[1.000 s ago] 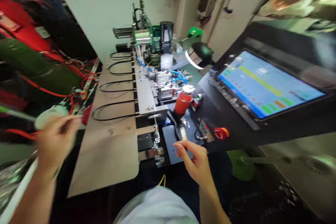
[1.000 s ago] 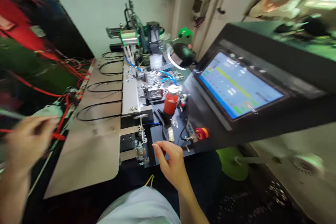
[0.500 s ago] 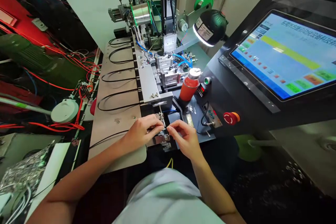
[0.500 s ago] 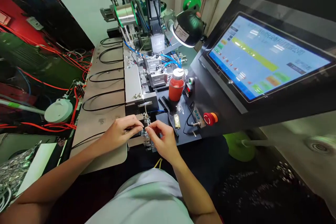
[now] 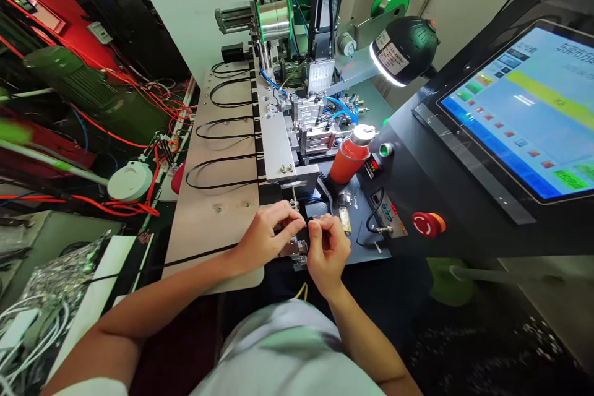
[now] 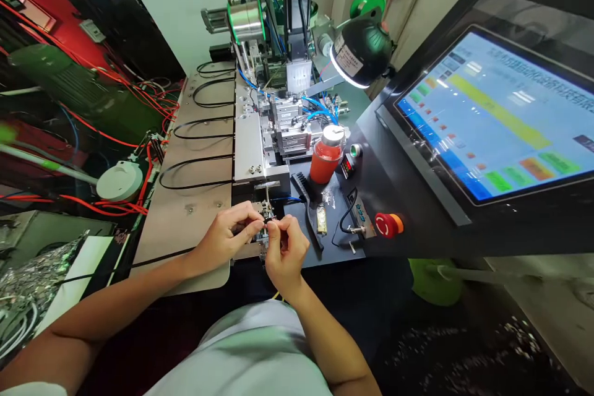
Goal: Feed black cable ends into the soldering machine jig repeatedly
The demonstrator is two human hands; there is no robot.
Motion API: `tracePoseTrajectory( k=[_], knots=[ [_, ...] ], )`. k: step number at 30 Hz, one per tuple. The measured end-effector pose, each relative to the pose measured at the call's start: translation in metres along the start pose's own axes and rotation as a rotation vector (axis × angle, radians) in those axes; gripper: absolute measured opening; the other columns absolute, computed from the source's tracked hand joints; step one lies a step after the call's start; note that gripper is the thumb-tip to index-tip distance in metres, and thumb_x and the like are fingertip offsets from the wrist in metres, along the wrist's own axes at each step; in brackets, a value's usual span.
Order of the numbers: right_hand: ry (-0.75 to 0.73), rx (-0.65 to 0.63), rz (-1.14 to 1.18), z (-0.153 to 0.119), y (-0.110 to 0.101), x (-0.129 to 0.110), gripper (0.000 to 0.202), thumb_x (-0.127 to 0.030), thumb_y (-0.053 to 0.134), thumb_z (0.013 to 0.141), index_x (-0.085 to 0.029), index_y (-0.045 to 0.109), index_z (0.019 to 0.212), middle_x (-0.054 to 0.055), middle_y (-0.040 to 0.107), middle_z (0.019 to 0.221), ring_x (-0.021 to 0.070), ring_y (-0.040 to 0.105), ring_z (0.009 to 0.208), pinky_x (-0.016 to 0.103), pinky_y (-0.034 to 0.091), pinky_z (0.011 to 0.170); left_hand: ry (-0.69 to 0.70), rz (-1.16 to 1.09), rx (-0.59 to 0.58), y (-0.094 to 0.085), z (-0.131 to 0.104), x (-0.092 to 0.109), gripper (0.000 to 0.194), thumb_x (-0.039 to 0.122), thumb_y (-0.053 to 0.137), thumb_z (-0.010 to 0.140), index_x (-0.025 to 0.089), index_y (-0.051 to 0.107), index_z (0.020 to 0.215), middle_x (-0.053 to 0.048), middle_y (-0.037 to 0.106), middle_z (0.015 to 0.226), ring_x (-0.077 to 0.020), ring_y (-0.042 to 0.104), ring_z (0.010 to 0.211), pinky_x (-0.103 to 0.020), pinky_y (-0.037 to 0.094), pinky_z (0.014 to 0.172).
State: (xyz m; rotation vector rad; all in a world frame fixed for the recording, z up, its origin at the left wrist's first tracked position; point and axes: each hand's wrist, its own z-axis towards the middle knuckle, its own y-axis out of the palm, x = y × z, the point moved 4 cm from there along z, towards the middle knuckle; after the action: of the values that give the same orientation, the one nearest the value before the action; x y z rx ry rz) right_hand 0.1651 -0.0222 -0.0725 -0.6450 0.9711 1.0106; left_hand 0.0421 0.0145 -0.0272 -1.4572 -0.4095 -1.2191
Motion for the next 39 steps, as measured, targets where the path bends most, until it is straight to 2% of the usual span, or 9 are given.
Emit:
tracePoseTrajectory(
  k=[3,5,10,19,23,28,32,35,39],
  knots=[
    [0.123,-0.147,-0.023,0.007,-0.004,0.008,0.023,-0.031,0.052,0.094,-0.02,0.054,0.074,-0.003,0.051,0.064,0.0112,0.047,0.058,0.023,0.039,0.055,-0.002,0.142,0.008,-0.007,0.005,-0.008,0.021,0.029,0.05,0.094,0.016,0.063,0.082,-0.002,0.061,0.079,-0.013,0.056,0.073,-0.024,0.043,0.069],
    [0.194,-0.197,-0.027,0.012,-0.012,0.015,0.024,-0.033,0.054,0.093,-0.018,0.056,0.074,-0.003,0.052,0.064,0.0105,0.046,0.058,0.022,0.037,0.054,-0.041,0.257,0.004,-0.012,0.011,-0.018,0.022,0.026,0.048,0.094,0.017,0.063,0.082,-0.002,0.063,0.082,-0.0139,0.057,0.077,-0.025,0.042,0.071],
    [0.279,-0.148,-0.057,0.016,-0.028,0.032,0.029,-0.039,0.058,0.09,-0.017,0.056,0.071,-0.004,0.045,0.061,0.0098,0.039,0.056,0.023,0.033,0.053,-0.184,0.408,-0.096,-0.013,0.02,-0.042,0.025,0.023,0.045,0.095,0.018,0.063,0.078,-0.001,0.065,0.08,-0.0151,0.059,0.076,-0.026,0.038,0.068],
    [0.315,-0.185,-0.072,0.012,-0.027,0.042,0.029,-0.041,0.058,0.089,-0.017,0.058,0.072,-0.004,0.048,0.062,0.0102,0.041,0.056,0.023,0.033,0.054,-0.242,0.525,-0.096,-0.007,0.02,-0.046,0.026,0.027,0.044,0.095,0.019,0.066,0.083,-0.002,0.068,0.083,-0.0169,0.06,0.075,-0.027,0.035,0.067],
    [0.306,-0.318,-0.061,0.017,-0.018,0.048,0.03,-0.041,0.051,0.092,-0.018,0.056,0.073,-0.004,0.049,0.063,0.0108,0.043,0.057,0.023,0.033,0.055,-0.252,0.557,-0.098,-0.006,0.022,-0.048,0.024,0.027,0.046,0.094,0.019,0.066,0.082,-0.001,0.068,0.082,-0.0164,0.059,0.074,-0.027,0.035,0.066],
    [0.283,-0.478,-0.069,0.03,0.009,0.061,0.032,-0.041,0.04,0.096,-0.02,0.046,0.073,-0.004,0.045,0.066,0.011,0.041,0.061,0.024,0.032,0.059,-0.251,0.592,-0.105,-0.003,0.025,-0.047,0.023,0.025,0.047,0.093,0.019,0.066,0.081,-0.002,0.068,0.083,-0.0157,0.059,0.073,-0.027,0.036,0.066],
    [0.236,-0.495,-0.05,0.033,0.026,0.066,0.032,-0.039,0.039,0.096,-0.021,0.038,0.069,-0.005,0.036,0.062,0.0107,0.035,0.058,0.025,0.028,0.057,-0.231,0.615,-0.104,-0.001,0.026,-0.045,0.023,0.024,0.048,0.093,0.017,0.066,0.081,-0.002,0.067,0.08,-0.0147,0.059,0.07,-0.026,0.037,0.065],
    [0.195,-0.459,-0.006,0.033,0.03,0.066,0.031,-0.037,0.039,0.096,-0.021,0.037,0.069,-0.005,0.034,0.061,0.0107,0.033,0.057,0.026,0.026,0.055,-0.193,0.639,-0.09,-0.001,0.025,-0.045,0.023,0.025,0.049,0.094,0.017,0.066,0.081,-0.001,0.067,0.079,-0.0135,0.058,0.068,-0.025,0.038,0.064],
    [0.201,-0.417,0.056,0.031,0.03,0.067,0.032,-0.037,0.04,0.095,-0.021,0.038,0.067,-0.005,0.034,0.061,0.011,0.033,0.056,0.026,0.026,0.053,-0.037,0.728,-0.012,-0.004,0.016,-0.045,0.019,0.028,0.051,0.095,0.021,0.068,0.101,-0.001,0.066,0.09,-0.0116,0.06,0.071,-0.023,0.04,0.061]
  ],
)
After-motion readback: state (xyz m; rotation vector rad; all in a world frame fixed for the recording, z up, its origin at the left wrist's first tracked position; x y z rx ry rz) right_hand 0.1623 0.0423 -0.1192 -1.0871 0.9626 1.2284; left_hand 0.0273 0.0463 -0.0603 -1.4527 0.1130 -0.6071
